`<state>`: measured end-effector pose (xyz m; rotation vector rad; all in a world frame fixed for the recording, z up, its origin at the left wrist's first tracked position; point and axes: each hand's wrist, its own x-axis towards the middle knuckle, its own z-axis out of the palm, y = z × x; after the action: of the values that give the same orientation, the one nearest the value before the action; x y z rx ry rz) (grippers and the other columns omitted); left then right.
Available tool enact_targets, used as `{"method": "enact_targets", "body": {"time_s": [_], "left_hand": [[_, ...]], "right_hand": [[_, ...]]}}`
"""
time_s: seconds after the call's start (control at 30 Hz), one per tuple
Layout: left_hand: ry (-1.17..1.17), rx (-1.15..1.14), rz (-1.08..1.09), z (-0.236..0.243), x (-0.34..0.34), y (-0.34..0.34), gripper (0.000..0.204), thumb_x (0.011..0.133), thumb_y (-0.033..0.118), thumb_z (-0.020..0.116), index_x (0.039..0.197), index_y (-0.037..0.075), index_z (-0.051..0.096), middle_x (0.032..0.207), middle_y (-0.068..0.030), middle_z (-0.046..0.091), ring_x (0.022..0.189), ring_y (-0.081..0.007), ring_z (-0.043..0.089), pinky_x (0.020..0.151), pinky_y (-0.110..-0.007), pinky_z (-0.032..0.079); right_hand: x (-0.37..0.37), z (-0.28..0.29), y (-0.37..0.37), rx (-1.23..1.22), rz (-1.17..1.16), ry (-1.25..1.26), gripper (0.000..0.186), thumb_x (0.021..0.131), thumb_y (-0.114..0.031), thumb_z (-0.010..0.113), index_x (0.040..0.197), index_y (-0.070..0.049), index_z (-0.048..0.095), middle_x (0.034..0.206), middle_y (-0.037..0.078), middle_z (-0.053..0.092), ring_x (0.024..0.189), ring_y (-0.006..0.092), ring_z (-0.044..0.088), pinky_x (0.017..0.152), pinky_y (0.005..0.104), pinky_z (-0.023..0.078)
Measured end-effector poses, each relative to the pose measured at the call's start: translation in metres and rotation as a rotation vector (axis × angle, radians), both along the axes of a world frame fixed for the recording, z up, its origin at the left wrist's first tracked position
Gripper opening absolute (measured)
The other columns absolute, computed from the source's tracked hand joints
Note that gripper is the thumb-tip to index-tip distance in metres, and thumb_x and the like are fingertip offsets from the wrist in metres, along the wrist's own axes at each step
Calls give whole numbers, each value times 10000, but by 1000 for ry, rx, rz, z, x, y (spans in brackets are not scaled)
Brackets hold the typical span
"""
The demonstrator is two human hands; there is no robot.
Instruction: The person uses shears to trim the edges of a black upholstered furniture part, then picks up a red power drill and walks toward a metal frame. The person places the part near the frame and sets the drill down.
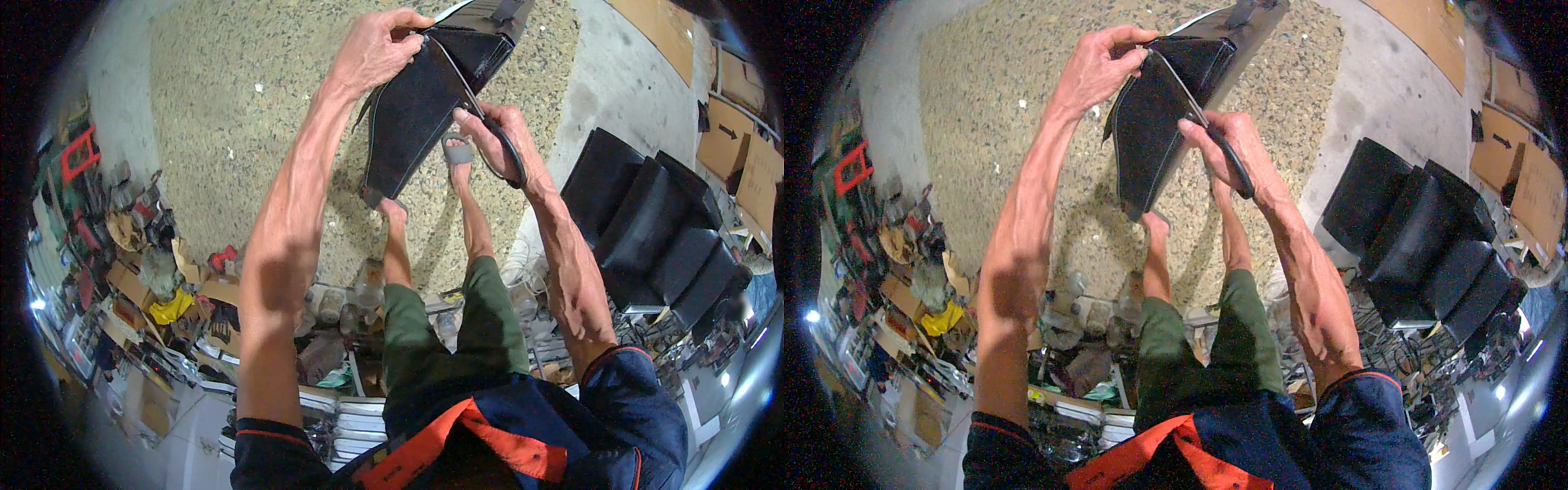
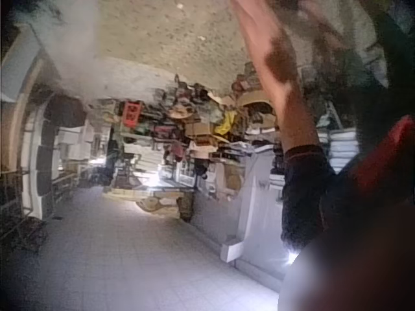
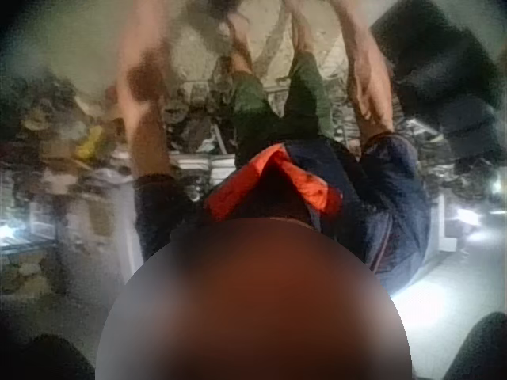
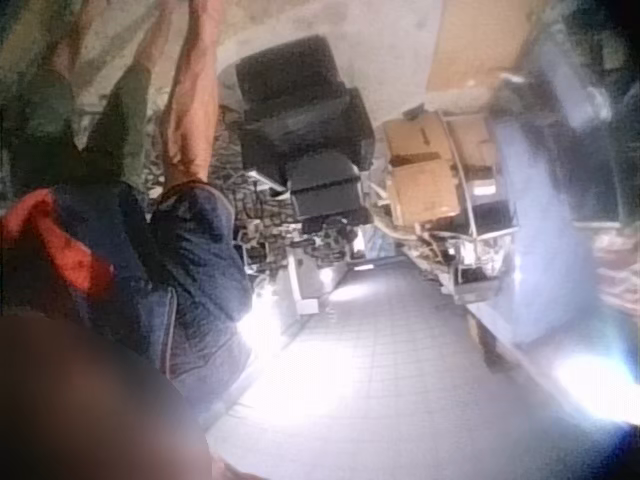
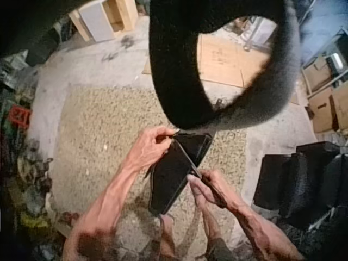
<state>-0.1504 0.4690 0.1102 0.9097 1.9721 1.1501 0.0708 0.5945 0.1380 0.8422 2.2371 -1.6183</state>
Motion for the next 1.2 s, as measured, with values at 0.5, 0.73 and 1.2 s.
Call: {"method": "enact_targets", "body": {"time_s": [0.5, 0.73, 1.2], "left_hand": [[-47, 11, 41, 1, 9, 1, 287, 930, 104, 661, 1209, 81, 725, 819, 30, 680, 725, -61, 606, 679, -241, 521], [-100, 90, 59, -3, 10, 2, 271, 935, 67, 639, 1195, 76, 715, 876, 27, 685, 753, -62, 602, 693, -244, 521], [65, 67, 286, -8, 27, -7, 113, 885, 31, 731, 973, 42, 661, 838, -2, 670, 773, -81, 618, 703, -255, 514]], "right_hand": [[1, 15, 15, 66, 93, 6, 394, 968, -355, 663, 839, 17, 650, 601, 94, 540, 572, 170, 498, 550, 390, 422], [3, 12, 21, 436, 234, 79, 323, 928, -244, 698, 785, 29, 603, 565, 213, 494, 517, 370, 417, 530, 456, 407], [2, 64, 48, -36, 253, -203, 384, 965, -352, 666, 890, 23, 692, 652, 93, 633, 608, 139, 538, 569, 364, 446]]}}
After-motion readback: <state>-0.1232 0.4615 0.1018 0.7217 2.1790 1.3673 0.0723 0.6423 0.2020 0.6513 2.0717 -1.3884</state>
